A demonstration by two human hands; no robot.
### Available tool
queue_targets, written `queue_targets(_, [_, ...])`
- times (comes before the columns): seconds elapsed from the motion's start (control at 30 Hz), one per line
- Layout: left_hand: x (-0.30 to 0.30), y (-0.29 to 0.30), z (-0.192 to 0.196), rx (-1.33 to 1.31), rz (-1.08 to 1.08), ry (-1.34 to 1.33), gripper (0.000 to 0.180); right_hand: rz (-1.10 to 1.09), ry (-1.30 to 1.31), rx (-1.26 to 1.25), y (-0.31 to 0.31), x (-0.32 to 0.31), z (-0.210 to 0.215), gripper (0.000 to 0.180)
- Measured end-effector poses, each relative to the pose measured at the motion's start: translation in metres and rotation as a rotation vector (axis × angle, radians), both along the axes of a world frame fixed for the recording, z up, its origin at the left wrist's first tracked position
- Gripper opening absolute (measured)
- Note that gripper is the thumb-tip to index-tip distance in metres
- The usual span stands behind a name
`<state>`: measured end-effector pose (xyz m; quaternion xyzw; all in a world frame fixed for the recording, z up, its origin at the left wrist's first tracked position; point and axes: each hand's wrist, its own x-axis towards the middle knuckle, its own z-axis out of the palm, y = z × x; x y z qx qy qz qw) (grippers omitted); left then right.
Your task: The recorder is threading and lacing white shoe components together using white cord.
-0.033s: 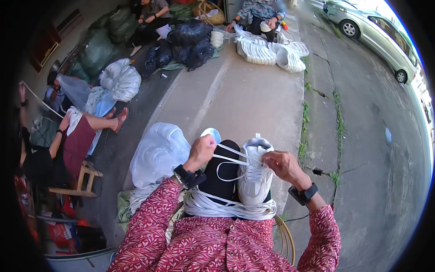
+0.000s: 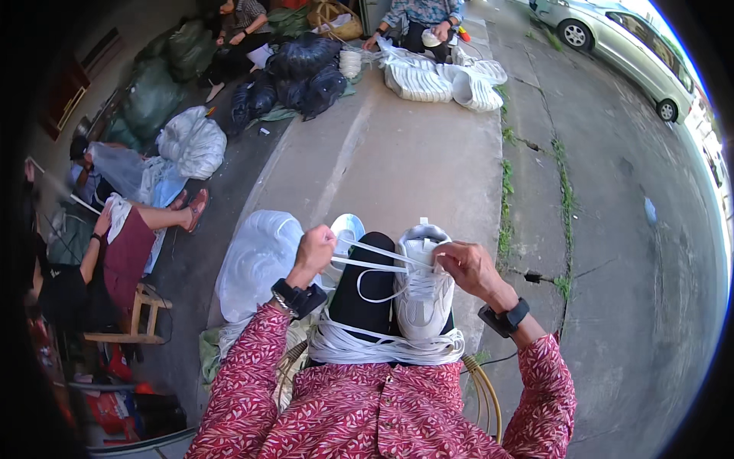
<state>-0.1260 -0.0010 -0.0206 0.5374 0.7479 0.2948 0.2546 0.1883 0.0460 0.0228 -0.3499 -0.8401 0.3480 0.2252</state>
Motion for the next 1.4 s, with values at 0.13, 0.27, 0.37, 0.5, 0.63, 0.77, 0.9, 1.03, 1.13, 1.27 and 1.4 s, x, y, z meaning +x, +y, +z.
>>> queue_targets(0.13, [-0.002, -0.027, 0.029, -0.299, 0.111, -0.917, 0.010, -0.019, 0.206, 0.227, -0.022, -0.038, 0.003, 0.015])
queue_targets(0.27, [0.021, -0.022, 0.052, -0.264, -0.069, -1.336, 0.010, 0.172, -0.102, 0.208, -0.058, -0.071, -0.011, 0.013])
queue_targets(0.37, [0.030, -0.017, 0.053, -0.214, -0.102, -1.372, 0.009, 0.133, 0.070, 0.017, -0.032, -0.037, -0.004, 0.011])
queue_targets(0.5, [0.028, -0.013, 0.034, -0.167, -0.069, -1.461, 0.012, -0.421, 0.707, -0.501, 0.015, 0.053, 0.030, 0.028])
queue_targets(0.63, [0.045, -0.004, 0.015, -0.059, 0.014, -1.737, 0.018, -0.589, 0.858, -0.548, 0.015, 0.093, 0.014, 0.025])
queue_targets(0.77, [0.036, -0.002, -0.013, -0.021, 0.185, -1.849, 0.019, -0.580, 0.936, -0.702, 0.012, 0.074, 0.001, 0.025])
queue_targets(0.9, [-0.041, -0.018, -0.031, 0.123, 0.438, -1.729, 0.019, -0.559, 0.912, -0.714, 0.023, 0.066, -0.009, 0.025])
queue_targets(1.03, [-0.108, -0.045, -0.048, 0.179, 0.733, -1.590, 0.019, -0.602, 0.864, -0.716, 0.027, 0.062, -0.013, 0.025])
queue_targets(1.13, [-0.086, -0.042, -0.037, 0.205, 0.649, -1.526, 0.018, -0.629, 0.883, -0.704, 0.030, 0.060, -0.012, 0.026])
queue_targets(1.27, [-0.007, -0.018, -0.008, 0.161, 0.303, -1.278, 0.014, -0.624, 1.014, -0.762, 0.032, 0.078, -0.009, 0.024])
queue_targets(1.4, [0.057, 0.001, -0.002, 0.047, 0.006, -0.995, 0.018, -0.732, 1.193, -0.815, 0.026, 0.102, -0.004, 0.022])
